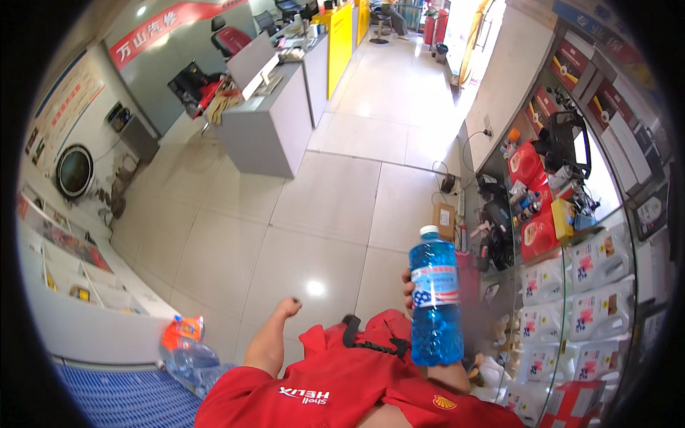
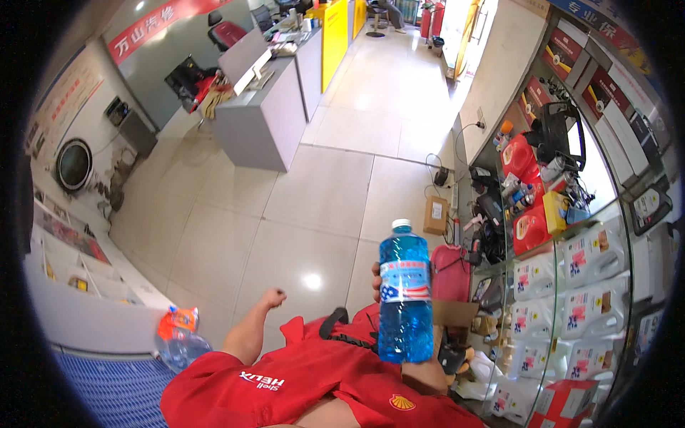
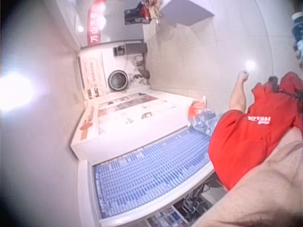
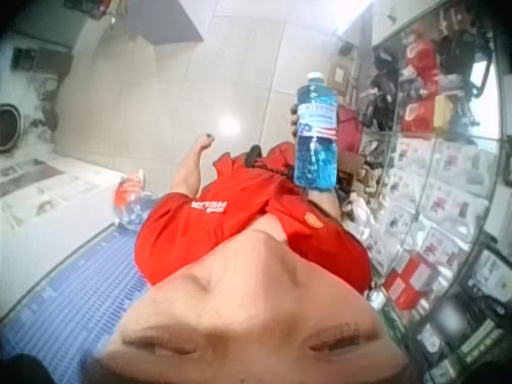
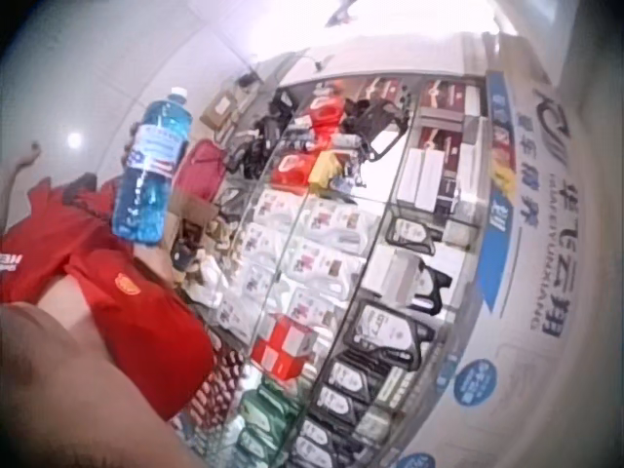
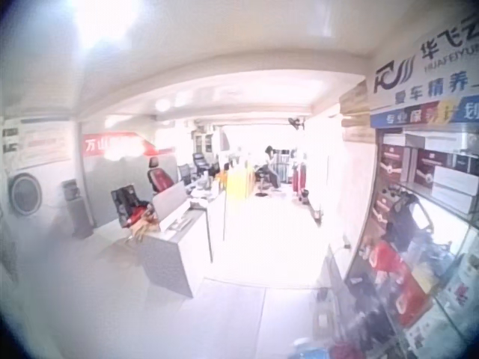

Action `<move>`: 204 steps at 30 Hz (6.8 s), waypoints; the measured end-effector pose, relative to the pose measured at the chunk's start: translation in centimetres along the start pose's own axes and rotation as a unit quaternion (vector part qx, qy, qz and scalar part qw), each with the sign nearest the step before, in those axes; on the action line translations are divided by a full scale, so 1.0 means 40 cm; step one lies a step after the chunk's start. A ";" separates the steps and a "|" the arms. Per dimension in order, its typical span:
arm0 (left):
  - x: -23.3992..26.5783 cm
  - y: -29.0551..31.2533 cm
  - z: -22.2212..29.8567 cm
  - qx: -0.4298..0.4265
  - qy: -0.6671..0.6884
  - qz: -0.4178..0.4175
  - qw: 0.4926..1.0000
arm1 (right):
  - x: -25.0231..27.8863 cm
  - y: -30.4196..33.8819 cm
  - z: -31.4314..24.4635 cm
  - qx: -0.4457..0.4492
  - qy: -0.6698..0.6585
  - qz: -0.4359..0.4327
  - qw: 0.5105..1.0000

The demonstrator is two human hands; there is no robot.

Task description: The person retrieves a blue liquid bottle from a shop shelf, carries it to a white car with its hood open, and pours the liquid into the windshield washer fluid reservoir. The person then closes the reservoir cap and checks the engine oil level using the dipstick.

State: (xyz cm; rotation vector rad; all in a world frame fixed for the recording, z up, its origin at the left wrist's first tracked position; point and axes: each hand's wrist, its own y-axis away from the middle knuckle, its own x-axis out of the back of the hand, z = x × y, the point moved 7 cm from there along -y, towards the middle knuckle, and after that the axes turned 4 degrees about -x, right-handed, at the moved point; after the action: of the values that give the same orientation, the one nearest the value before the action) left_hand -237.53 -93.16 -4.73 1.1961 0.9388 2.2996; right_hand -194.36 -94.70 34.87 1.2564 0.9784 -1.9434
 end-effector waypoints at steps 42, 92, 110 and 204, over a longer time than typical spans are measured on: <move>1.585 -2.237 2.681 -0.260 0.125 0.150 0.946 | -0.641 -0.601 -2.990 0.325 -0.012 -0.084 0.942; 0.275 -3.101 5.587 -0.369 -0.474 -0.361 0.714 | -1.620 1.014 -4.438 0.911 0.142 -0.136 0.363; -0.991 -2.916 6.185 -0.234 -0.630 -0.410 0.617 | -1.451 1.988 -4.116 0.915 0.058 -0.312 0.249; -6.433 0.231 7.521 -0.227 -0.527 -0.434 0.694 | -2.134 8.574 -1.913 0.603 -0.285 0.627 0.403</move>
State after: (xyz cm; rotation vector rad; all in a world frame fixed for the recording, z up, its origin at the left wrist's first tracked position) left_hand 155.62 -137.78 -20.24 1.1719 0.2833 0.7323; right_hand 148.93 -204.93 7.32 1.0123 -1.7173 -1.1636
